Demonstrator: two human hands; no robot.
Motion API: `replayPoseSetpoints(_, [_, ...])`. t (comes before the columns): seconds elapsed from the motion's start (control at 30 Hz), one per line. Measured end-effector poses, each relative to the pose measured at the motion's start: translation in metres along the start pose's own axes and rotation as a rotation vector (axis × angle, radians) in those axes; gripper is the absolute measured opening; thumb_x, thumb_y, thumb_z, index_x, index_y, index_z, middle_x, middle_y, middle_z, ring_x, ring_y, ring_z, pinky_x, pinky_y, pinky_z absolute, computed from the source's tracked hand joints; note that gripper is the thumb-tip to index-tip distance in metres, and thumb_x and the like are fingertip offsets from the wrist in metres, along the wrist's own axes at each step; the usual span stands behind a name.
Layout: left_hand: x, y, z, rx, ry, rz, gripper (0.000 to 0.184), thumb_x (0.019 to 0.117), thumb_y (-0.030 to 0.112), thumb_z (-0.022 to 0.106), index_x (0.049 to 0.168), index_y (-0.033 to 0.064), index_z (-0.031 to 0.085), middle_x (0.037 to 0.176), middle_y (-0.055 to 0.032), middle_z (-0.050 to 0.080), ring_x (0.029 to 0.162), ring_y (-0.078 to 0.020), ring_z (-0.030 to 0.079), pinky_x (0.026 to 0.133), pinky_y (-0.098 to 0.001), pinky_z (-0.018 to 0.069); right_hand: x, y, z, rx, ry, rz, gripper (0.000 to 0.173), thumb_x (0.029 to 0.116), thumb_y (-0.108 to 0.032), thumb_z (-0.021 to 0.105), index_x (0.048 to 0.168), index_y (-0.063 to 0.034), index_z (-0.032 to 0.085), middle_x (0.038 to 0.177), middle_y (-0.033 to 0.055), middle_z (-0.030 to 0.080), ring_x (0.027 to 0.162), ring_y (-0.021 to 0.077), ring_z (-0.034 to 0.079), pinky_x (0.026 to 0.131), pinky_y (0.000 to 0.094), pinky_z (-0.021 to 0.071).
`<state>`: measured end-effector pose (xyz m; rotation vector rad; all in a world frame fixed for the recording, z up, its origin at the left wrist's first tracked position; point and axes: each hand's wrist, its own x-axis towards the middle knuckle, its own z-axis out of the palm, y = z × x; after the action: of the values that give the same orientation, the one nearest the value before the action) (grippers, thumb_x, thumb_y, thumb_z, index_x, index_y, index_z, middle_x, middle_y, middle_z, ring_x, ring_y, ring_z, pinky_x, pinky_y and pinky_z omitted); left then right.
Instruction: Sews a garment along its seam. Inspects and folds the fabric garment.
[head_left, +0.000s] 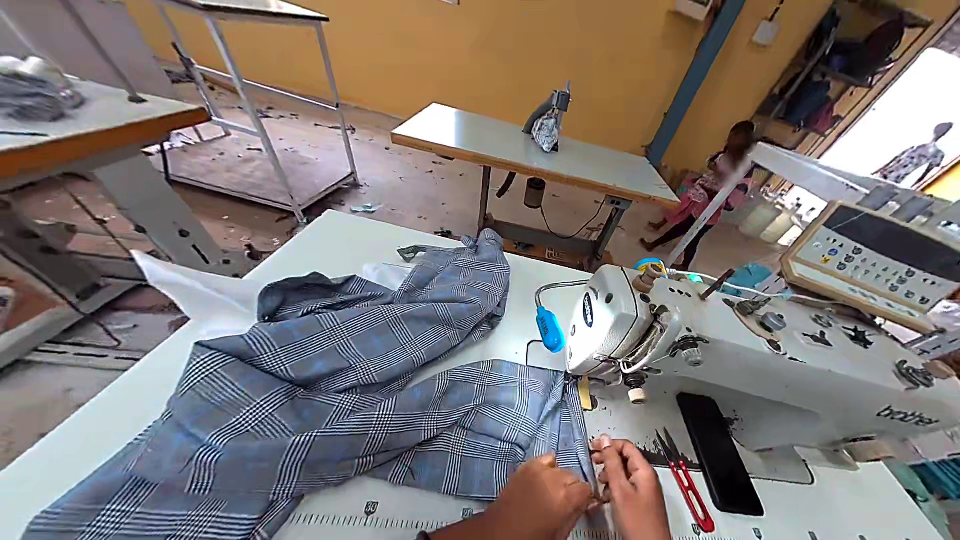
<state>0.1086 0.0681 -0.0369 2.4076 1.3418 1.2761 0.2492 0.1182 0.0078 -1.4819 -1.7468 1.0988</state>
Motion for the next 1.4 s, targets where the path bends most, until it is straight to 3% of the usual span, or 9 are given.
replayPoseSetpoints(0.17, [0.006,0.014,0.011,0.147,0.061,-0.007,0.016,0.0893,0.003,0.062,0.076,-0.0004,0.069,0.061,-0.0115,0.064,0.053,-0.0244,0.066,0.050,-0.0378,0.0513,0.016,-0.005,-0.003,-0.116,-0.104,-0.022,0.022,0.0965,-0.010,0.066,0.107,0.0097,0.068,0.102,0.0211,0.067,0.088,0.0244,0.065,0.082,0.0399,0.0526])
replayPoseSetpoints(0.27, [0.008,0.015,0.010,0.198,0.007,0.019,0.012,0.0866,0.005,0.066,0.077,-0.0002,0.069,0.064,-0.0128,0.065,0.057,-0.0263,0.068,0.054,-0.0394,0.0535,0.023,-0.009,0.001,-0.185,-0.151,0.043,0.026,0.0921,-0.002,0.070,0.115,0.0098,0.065,0.097,0.0179,0.068,0.082,0.0211,0.065,0.079,0.0371,0.0536])
replayPoseSetpoints(0.4, [0.013,0.007,-0.017,0.148,-0.346,-0.207,0.050,0.0864,0.034,0.079,0.110,-0.0086,0.065,0.097,-0.0253,0.071,0.096,-0.0411,0.070,0.095,-0.0564,0.0485,0.019,-0.004,0.000,-0.264,-0.116,-0.049,0.027,0.0878,0.006,0.063,0.114,0.0086,0.070,0.102,0.0220,0.066,0.084,0.0249,0.062,0.078,0.0387,0.0512])
replayPoseSetpoints(0.53, [0.017,-0.008,-0.032,0.143,-0.726,-0.307,0.066,0.0950,0.050,0.067,0.130,-0.0063,0.061,0.109,-0.0281,0.069,0.105,-0.0440,0.066,0.101,-0.0607,0.0401,-0.001,-0.002,0.015,-0.347,-0.175,-0.101,0.036,0.0859,0.009,0.060,0.121,0.0084,0.070,0.111,0.0292,0.062,0.099,0.0343,0.062,0.089,0.0426,0.0509])
replayPoseSetpoints(0.73, [0.005,-0.013,-0.029,0.206,-0.640,-0.218,0.059,0.0918,0.047,0.069,0.127,-0.0007,0.068,0.090,-0.0243,0.071,0.084,-0.0417,0.070,0.091,-0.0608,0.0465,-0.009,0.006,0.027,-0.279,-0.186,-0.081,0.043,0.0851,0.012,0.058,0.127,0.0107,0.065,0.122,0.0323,0.056,0.109,0.0363,0.060,0.095,0.0398,0.0513])
replayPoseSetpoints(0.83, [0.001,-0.015,-0.029,0.278,-0.562,-0.140,0.056,0.0861,0.045,0.074,0.121,0.0014,0.072,0.084,-0.0208,0.070,0.076,-0.0385,0.069,0.081,-0.0580,0.0489,-0.011,0.009,0.032,-0.245,-0.206,-0.103,0.042,0.0861,0.015,0.056,0.128,0.0127,0.064,0.141,0.0332,0.051,0.123,0.0476,0.056,0.103,0.0515,0.0490])
replayPoseSetpoints(0.93, [-0.002,-0.017,-0.024,0.354,-0.460,-0.054,0.055,0.0767,0.047,0.077,0.109,0.0034,0.076,0.074,-0.0151,0.069,0.065,-0.0324,0.068,0.072,-0.0528,0.0516,-0.013,0.007,0.034,-0.307,-0.212,-0.096,0.040,0.0894,0.014,0.053,0.128,0.0115,0.065,0.144,0.0273,0.054,0.122,0.0484,0.058,0.102,0.0534,0.0482])
replayPoseSetpoints(1.2, [0.003,-0.019,-0.016,0.485,-0.439,-0.005,0.060,0.0706,0.052,0.077,0.102,0.0010,0.077,0.071,-0.0105,0.069,0.062,-0.0263,0.067,0.071,-0.0462,0.0522,-0.006,0.012,0.039,-0.341,-0.103,-0.197,0.037,0.0863,0.016,0.055,0.121,0.0122,0.068,0.136,0.0256,0.062,0.114,0.0478,0.064,0.096,0.0534,0.0520])
replayPoseSetpoints(1.4, [0.020,-0.024,-0.021,0.446,-0.590,-0.088,0.057,0.0811,0.047,0.074,0.111,-0.0018,0.074,0.081,-0.0172,0.070,0.071,-0.0333,0.069,0.081,-0.0530,0.0498,0.011,0.019,0.048,-0.393,-0.014,-0.291,0.032,0.0859,0.015,0.058,0.115,0.0117,0.070,0.130,0.0243,0.066,0.107,0.0449,0.067,0.091,0.0513,0.0548])
